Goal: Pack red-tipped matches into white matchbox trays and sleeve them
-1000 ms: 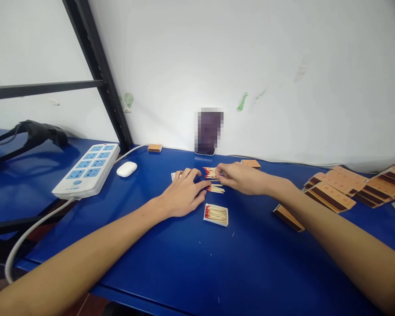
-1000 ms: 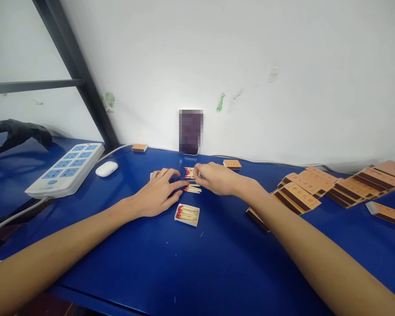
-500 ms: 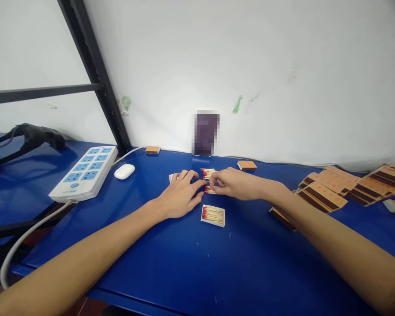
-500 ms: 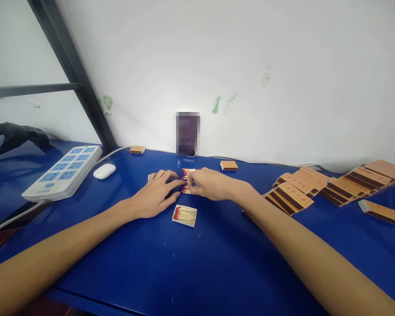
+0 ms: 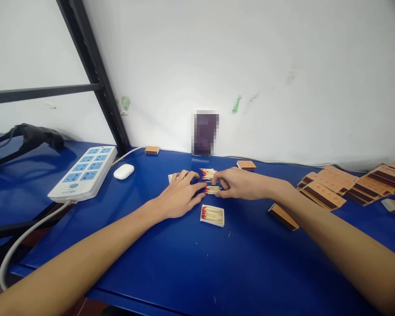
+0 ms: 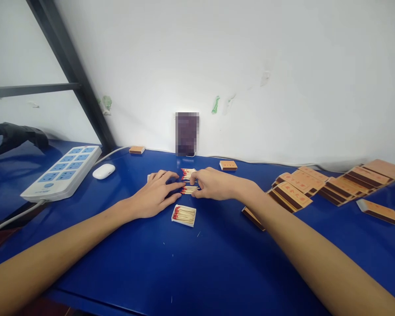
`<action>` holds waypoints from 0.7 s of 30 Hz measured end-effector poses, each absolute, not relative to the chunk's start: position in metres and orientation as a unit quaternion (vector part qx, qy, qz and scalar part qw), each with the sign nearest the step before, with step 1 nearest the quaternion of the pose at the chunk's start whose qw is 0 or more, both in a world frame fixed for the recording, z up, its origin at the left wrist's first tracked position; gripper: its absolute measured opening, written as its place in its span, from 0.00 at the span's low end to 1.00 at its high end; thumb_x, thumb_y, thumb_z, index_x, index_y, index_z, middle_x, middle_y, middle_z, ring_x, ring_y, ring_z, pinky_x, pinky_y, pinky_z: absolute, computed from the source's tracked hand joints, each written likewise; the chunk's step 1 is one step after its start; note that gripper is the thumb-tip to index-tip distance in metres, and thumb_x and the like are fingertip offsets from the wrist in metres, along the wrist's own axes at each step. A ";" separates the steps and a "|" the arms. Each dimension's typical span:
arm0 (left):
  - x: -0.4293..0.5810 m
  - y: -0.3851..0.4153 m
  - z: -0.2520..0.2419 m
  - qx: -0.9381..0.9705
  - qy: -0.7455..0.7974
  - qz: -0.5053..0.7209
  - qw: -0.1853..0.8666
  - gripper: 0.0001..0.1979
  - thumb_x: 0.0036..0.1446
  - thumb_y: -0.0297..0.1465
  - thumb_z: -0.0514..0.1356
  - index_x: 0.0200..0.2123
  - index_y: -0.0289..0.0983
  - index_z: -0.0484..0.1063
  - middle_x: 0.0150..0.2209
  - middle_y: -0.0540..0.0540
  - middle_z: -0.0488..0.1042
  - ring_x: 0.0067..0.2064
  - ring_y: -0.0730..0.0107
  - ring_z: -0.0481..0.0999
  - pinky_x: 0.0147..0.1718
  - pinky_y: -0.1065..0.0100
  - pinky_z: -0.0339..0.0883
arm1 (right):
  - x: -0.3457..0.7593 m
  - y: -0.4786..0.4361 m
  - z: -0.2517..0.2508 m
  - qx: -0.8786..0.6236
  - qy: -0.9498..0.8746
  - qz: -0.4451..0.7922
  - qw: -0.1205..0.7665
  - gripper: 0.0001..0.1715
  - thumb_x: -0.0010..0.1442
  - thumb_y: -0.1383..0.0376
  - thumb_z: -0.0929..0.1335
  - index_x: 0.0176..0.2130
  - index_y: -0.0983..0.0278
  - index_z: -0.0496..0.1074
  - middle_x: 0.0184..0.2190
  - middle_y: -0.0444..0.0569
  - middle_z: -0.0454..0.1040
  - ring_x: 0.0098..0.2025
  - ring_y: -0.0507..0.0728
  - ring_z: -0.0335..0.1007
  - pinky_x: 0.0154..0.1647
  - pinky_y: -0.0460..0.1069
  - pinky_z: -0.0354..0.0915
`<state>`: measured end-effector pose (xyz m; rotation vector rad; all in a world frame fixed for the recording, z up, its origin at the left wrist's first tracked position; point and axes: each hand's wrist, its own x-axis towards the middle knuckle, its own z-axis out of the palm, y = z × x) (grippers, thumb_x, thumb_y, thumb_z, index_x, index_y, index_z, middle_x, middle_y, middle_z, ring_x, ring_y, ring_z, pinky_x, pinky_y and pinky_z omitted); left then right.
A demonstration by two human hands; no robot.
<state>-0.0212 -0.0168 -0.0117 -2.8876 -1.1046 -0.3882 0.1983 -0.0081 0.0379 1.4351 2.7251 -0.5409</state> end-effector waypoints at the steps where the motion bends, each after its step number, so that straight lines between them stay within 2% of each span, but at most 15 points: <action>1: -0.021 -0.017 -0.012 -0.927 -0.354 -0.125 0.015 0.20 0.67 0.39 0.45 0.56 0.42 0.67 0.52 0.41 0.64 0.52 0.56 0.60 0.47 0.55 0.57 | 0.198 -0.007 0.035 0.455 0.874 -0.172 0.005 0.11 0.58 0.56 0.66 0.35 0.61 0.69 0.25 0.44 0.69 0.24 0.51 0.60 0.24 0.47 0.54; 8: -0.017 -0.018 -0.009 -0.926 -0.353 -0.123 0.061 0.18 0.67 0.40 0.46 0.49 0.43 0.72 0.46 0.44 0.66 0.44 0.62 0.63 0.40 0.60 0.58 | 0.190 -0.004 0.024 0.423 0.895 -0.136 -0.024 0.06 0.56 0.63 0.66 0.29 0.61 0.69 0.25 0.43 0.72 0.26 0.51 0.63 0.27 0.47 0.54; 11: -0.014 -0.019 -0.006 -0.927 -0.346 -0.118 0.083 0.18 0.67 0.39 0.46 0.45 0.42 0.75 0.43 0.44 0.67 0.43 0.62 0.63 0.39 0.61 0.56 | 0.187 -0.006 0.024 0.423 0.899 -0.110 -0.016 0.07 0.57 0.65 0.65 0.28 0.62 0.70 0.24 0.44 0.72 0.26 0.52 0.64 0.28 0.47 0.55; 15: -0.013 -0.020 -0.004 -0.929 -0.337 -0.115 0.106 0.18 0.67 0.38 0.47 0.42 0.41 0.76 0.43 0.43 0.67 0.43 0.61 0.63 0.39 0.60 0.54 | 0.188 -0.008 0.020 0.435 0.894 -0.110 -0.014 0.08 0.58 0.64 0.64 0.30 0.62 0.72 0.26 0.46 0.73 0.27 0.53 0.67 0.27 0.48 0.56; 21: -0.013 -0.020 -0.005 -0.929 -0.329 -0.104 0.133 0.20 0.68 0.37 0.44 0.43 0.40 0.75 0.42 0.42 0.68 0.44 0.59 0.62 0.41 0.59 0.53 | 0.188 -0.008 0.015 0.461 0.883 -0.089 -0.013 0.10 0.59 0.61 0.65 0.31 0.62 0.74 0.27 0.49 0.74 0.31 0.56 0.69 0.31 0.49 0.59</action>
